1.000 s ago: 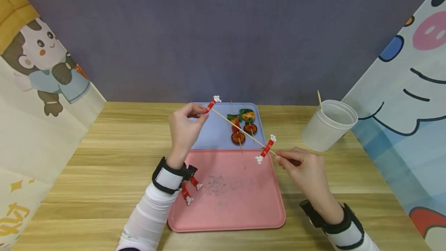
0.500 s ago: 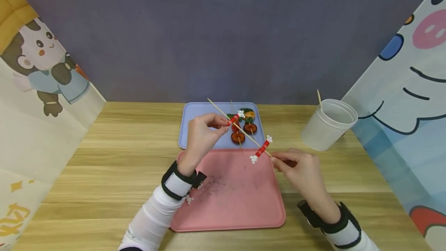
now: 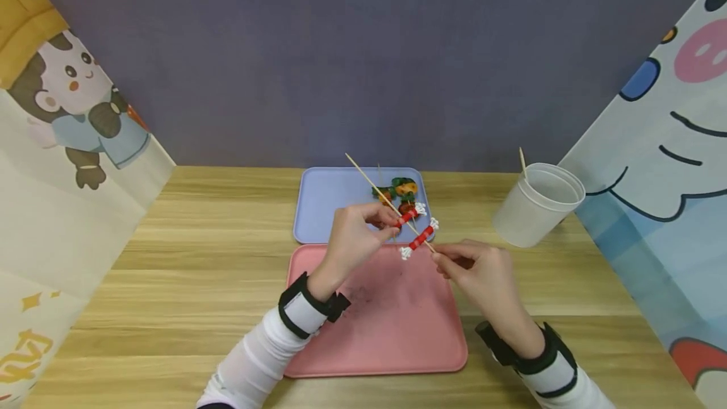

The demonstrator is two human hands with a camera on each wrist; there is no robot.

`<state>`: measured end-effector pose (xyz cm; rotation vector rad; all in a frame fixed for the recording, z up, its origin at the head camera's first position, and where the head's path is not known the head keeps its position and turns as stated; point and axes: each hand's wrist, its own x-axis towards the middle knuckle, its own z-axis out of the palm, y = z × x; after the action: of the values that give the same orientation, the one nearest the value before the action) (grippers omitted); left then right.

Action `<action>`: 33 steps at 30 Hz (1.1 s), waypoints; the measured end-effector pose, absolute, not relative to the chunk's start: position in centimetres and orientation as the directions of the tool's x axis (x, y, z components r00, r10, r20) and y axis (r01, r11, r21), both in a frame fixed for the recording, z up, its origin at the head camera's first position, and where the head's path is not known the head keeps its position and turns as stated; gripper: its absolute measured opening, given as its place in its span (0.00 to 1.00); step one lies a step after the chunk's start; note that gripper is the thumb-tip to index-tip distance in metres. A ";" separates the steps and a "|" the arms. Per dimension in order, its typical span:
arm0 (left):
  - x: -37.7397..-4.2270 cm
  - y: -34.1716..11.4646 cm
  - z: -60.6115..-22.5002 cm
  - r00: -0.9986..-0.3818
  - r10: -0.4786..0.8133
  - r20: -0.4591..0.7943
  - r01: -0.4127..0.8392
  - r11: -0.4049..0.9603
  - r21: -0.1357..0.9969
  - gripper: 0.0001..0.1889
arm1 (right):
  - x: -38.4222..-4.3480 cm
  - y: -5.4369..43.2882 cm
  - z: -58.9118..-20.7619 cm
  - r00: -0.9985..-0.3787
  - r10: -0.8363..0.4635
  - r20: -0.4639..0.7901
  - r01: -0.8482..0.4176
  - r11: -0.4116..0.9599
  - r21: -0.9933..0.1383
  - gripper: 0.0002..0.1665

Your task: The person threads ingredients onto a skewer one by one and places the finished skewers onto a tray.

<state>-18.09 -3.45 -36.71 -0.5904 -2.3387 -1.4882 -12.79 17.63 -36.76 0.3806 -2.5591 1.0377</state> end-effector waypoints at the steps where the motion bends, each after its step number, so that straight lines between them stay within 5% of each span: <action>1: -18.0 -3.3 -36.7 -0.868 0.193 0.458 0.497 0.370 0.785 0.05 | -12.8 17.5 -36.8 -0.902 -0.116 0.416 -0.375 0.690 -0.620 0.05; 15: -18.2 -3.8 -36.7 -0.856 0.295 0.425 0.512 0.359 0.780 0.03 | -13.2 17.4 -37.0 -0.905 -0.109 0.411 -0.373 0.666 -0.645 0.04; 27: -19.4 -9.8 -37.8 -0.840 0.465 0.280 0.529 0.586 0.614 0.05 | -14.0 19.8 -39.0 -0.899 -0.048 0.435 -0.327 0.734 -0.595 0.06; 33: -19.0 -12.0 -39.7 -0.783 0.607 0.140 0.589 0.649 0.482 0.06 | -14.1 20.6 -39.7 -0.891 -0.032 0.452 -0.318 0.755 -0.574 0.05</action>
<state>-19.04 -12.03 -39.74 -1.0460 -2.8830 -0.8237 -14.11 20.62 -39.74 0.2659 -2.5336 0.9347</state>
